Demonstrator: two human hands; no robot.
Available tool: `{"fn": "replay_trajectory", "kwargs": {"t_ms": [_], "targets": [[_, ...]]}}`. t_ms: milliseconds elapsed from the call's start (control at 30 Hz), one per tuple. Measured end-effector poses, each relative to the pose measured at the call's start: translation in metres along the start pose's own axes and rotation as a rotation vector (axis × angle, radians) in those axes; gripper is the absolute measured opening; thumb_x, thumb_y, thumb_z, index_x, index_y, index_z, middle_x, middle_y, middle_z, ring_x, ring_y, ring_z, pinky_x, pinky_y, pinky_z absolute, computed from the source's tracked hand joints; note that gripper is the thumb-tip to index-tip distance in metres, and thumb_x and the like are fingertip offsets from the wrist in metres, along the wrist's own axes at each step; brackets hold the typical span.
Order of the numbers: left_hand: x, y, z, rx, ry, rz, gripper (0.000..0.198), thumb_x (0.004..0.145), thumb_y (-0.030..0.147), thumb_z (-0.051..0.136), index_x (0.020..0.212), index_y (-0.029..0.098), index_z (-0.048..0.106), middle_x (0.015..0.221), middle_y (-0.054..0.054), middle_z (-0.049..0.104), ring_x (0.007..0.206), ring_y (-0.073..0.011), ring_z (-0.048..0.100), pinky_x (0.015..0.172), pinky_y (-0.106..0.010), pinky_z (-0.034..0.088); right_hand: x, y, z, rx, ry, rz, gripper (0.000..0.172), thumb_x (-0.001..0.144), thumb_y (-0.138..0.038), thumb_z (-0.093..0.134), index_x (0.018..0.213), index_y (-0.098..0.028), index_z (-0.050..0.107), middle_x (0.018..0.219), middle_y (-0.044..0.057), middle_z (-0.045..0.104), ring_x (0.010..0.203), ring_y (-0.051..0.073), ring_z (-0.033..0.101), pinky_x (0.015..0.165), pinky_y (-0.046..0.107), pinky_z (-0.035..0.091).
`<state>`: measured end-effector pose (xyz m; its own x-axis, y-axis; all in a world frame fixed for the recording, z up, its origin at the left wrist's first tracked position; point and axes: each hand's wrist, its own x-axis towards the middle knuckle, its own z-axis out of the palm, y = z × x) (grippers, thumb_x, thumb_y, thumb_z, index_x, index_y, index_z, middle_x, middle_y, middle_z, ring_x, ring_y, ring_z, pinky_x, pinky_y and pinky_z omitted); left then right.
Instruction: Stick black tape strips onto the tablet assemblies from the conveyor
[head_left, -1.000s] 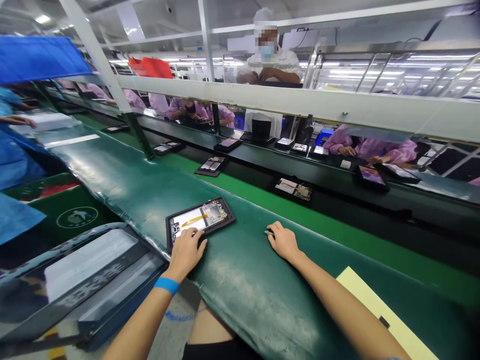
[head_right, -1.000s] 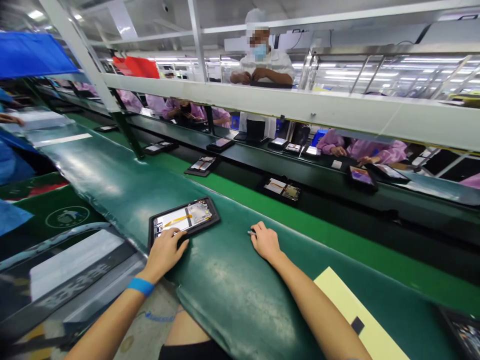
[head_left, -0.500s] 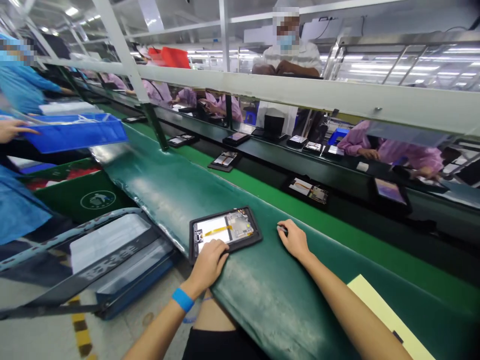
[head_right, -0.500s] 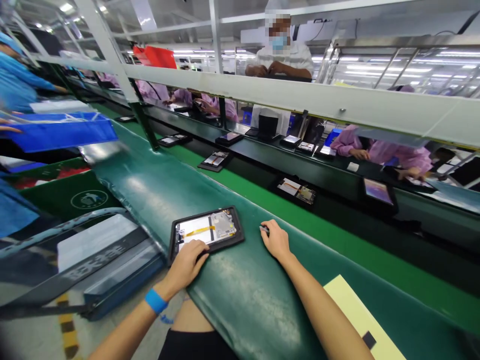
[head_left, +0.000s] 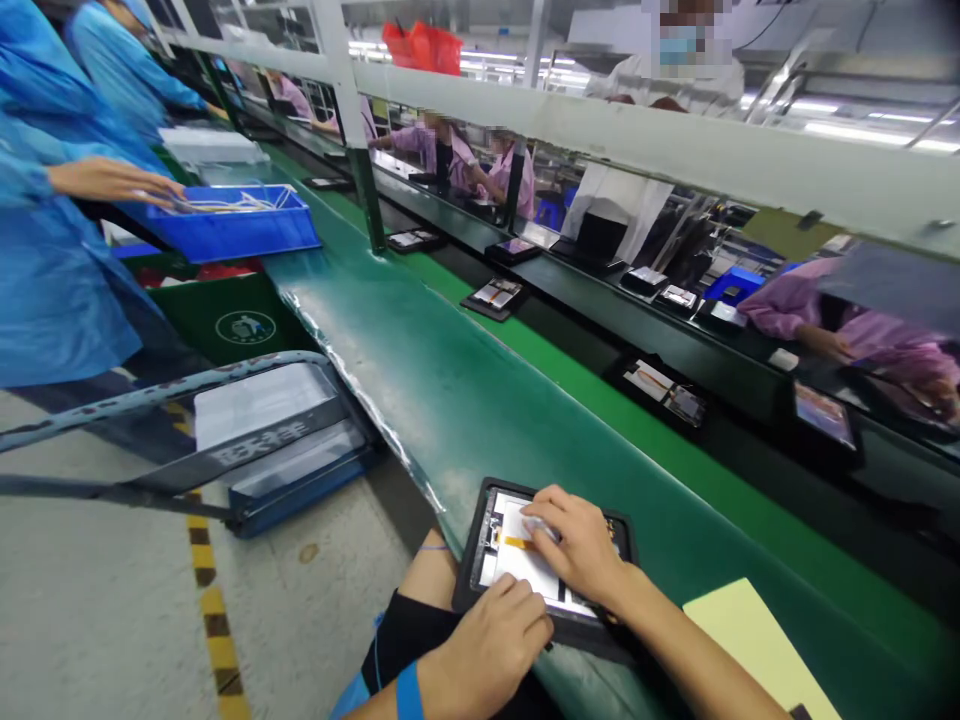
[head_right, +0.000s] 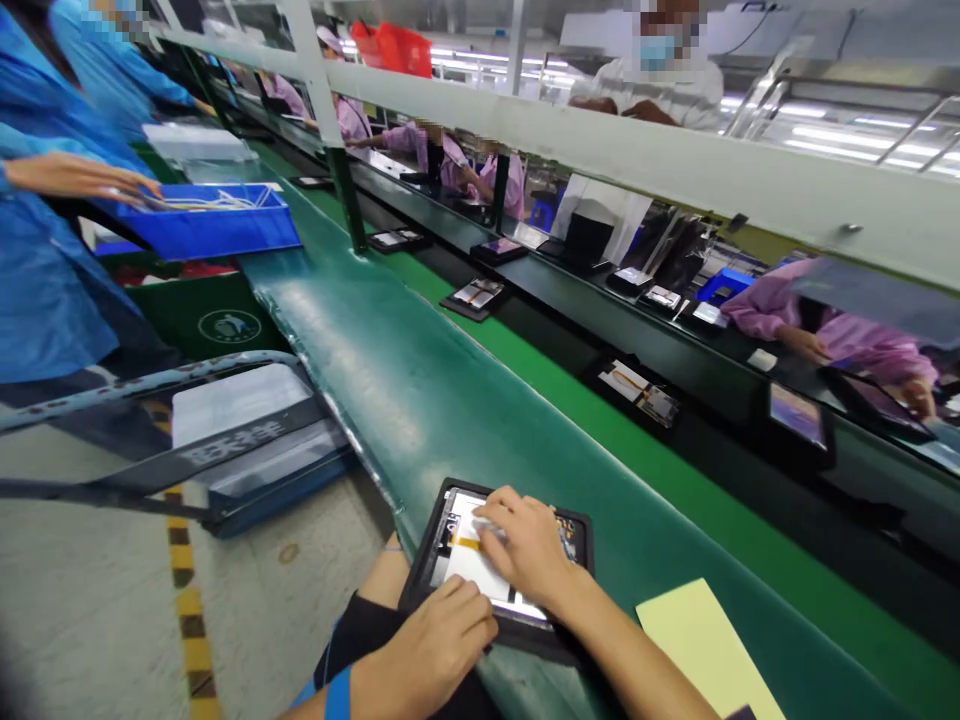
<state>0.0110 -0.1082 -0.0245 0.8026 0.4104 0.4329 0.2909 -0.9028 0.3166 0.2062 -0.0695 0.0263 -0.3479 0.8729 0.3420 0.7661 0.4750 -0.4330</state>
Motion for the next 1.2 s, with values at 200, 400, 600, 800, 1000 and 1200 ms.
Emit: {"fn": "replay_trajectory", "kwargs": {"t_ms": [200,400,600,800,1000,1200], "targets": [[-0.009,0.001,-0.031,-0.215,0.157,-0.189,0.012,0.098,0.015,0.052,0.101,0.021,0.063,0.094,-0.003,0.066,0.088,-0.018,0.059,0.08,-0.033,0.047,-0.023,-0.024,0.011,-0.237,-0.194,-0.1,0.025,0.1,-0.027,0.054,0.123,-0.023,0.065,0.104,0.006,0.069,0.078,0.017,0.063,0.069,0.028,0.042],[-0.012,-0.039,-0.038,-0.143,0.299,-0.596,0.015,0.097,0.021,0.051,0.093,0.022,0.066,0.1,-0.006,0.065,0.093,-0.0202,0.06,0.084,-0.036,0.051,-0.035,-0.024,0.019,-0.393,-0.201,-0.121,0.035,0.103,-0.036,0.054,0.131,-0.016,0.061,0.102,0.009,0.07,0.078,0.018,0.066,0.071,0.03,0.042],[0.004,-0.047,-0.031,0.042,0.156,-0.666,0.006,0.09,0.022,0.059,0.087,0.022,0.064,0.102,-0.007,0.061,0.095,-0.0237,0.058,0.081,-0.039,0.049,-0.039,-0.024,0.022,-0.447,-0.178,-0.123,0.038,0.103,-0.038,0.055,0.133,-0.016,0.06,0.102,0.009,0.071,0.08,0.019,0.066,0.07,0.032,0.039],[0.021,-0.042,-0.033,0.215,0.068,-0.664,0.005,0.086,0.025,0.064,0.082,0.022,0.062,0.094,-0.007,0.061,0.091,-0.0269,0.056,0.075,-0.04,0.045,-0.04,-0.024,0.023,-0.443,-0.165,-0.14,0.038,0.103,-0.036,0.053,0.133,-0.014,0.06,0.102,0.009,0.07,0.08,0.02,0.065,0.069,0.034,0.038],[0.015,-0.05,-0.032,0.232,0.093,-0.633,0.008,0.085,0.016,0.059,0.083,0.022,0.064,0.093,-0.007,0.063,0.09,-0.0246,0.057,0.076,-0.038,0.045,-0.039,-0.026,0.021,-0.445,-0.168,-0.139,0.037,0.103,-0.036,0.055,0.133,-0.015,0.061,0.102,0.009,0.07,0.08,0.02,0.066,0.069,0.034,0.038],[-0.009,-0.047,-0.045,0.087,0.123,-0.43,0.027,0.095,0.022,0.052,0.114,0.025,0.071,0.125,-0.01,0.065,0.115,-0.0275,0.058,0.094,-0.044,0.047,-0.04,-0.027,0.022,-0.428,-0.161,-0.134,0.037,0.103,-0.037,0.056,0.133,-0.016,0.061,0.102,0.01,0.07,0.08,0.019,0.067,0.071,0.033,0.039]]}}
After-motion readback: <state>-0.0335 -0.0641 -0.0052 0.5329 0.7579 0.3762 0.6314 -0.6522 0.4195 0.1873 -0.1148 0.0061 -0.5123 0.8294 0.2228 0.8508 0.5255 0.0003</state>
